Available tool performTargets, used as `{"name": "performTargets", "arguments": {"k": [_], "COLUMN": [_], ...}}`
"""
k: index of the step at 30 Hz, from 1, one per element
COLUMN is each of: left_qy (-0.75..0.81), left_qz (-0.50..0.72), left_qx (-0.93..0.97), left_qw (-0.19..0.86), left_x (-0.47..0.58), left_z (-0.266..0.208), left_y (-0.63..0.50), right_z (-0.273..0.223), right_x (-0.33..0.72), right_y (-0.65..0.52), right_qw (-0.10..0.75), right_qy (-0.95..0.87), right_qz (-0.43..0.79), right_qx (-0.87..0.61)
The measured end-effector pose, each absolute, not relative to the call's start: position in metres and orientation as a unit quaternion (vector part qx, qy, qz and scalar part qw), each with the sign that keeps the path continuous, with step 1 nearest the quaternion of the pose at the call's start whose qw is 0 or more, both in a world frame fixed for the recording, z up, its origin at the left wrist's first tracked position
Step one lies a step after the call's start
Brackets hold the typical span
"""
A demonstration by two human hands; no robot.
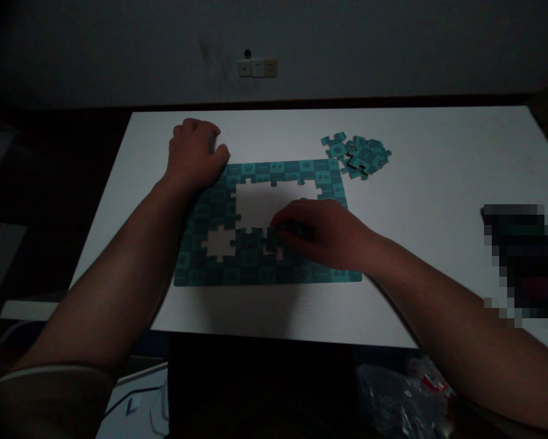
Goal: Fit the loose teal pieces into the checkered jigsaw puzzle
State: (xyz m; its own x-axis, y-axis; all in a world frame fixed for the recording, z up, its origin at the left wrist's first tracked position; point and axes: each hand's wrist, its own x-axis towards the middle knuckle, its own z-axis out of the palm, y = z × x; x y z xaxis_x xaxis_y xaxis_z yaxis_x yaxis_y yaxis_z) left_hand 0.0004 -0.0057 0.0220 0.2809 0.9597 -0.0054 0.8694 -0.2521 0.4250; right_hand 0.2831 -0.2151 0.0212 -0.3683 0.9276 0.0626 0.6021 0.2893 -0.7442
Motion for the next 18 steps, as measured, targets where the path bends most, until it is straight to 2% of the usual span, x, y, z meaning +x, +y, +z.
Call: {"name": "performTargets", "arguments": {"k": [18], "left_qy": [0.576], "left_qz": [0.160], "left_qx": [0.774], "left_qw": [0.210], "left_x": [-0.0006], "left_z": [0.0213], "left_y": [-0.0075], "right_z": [0.0247], "right_x": [0.2834], "right_y": [-0.2154], "right_qw": [0.246], "right_qy": [-0.782], "right_qz": [0.302], "right_qx": [-0.487]}}
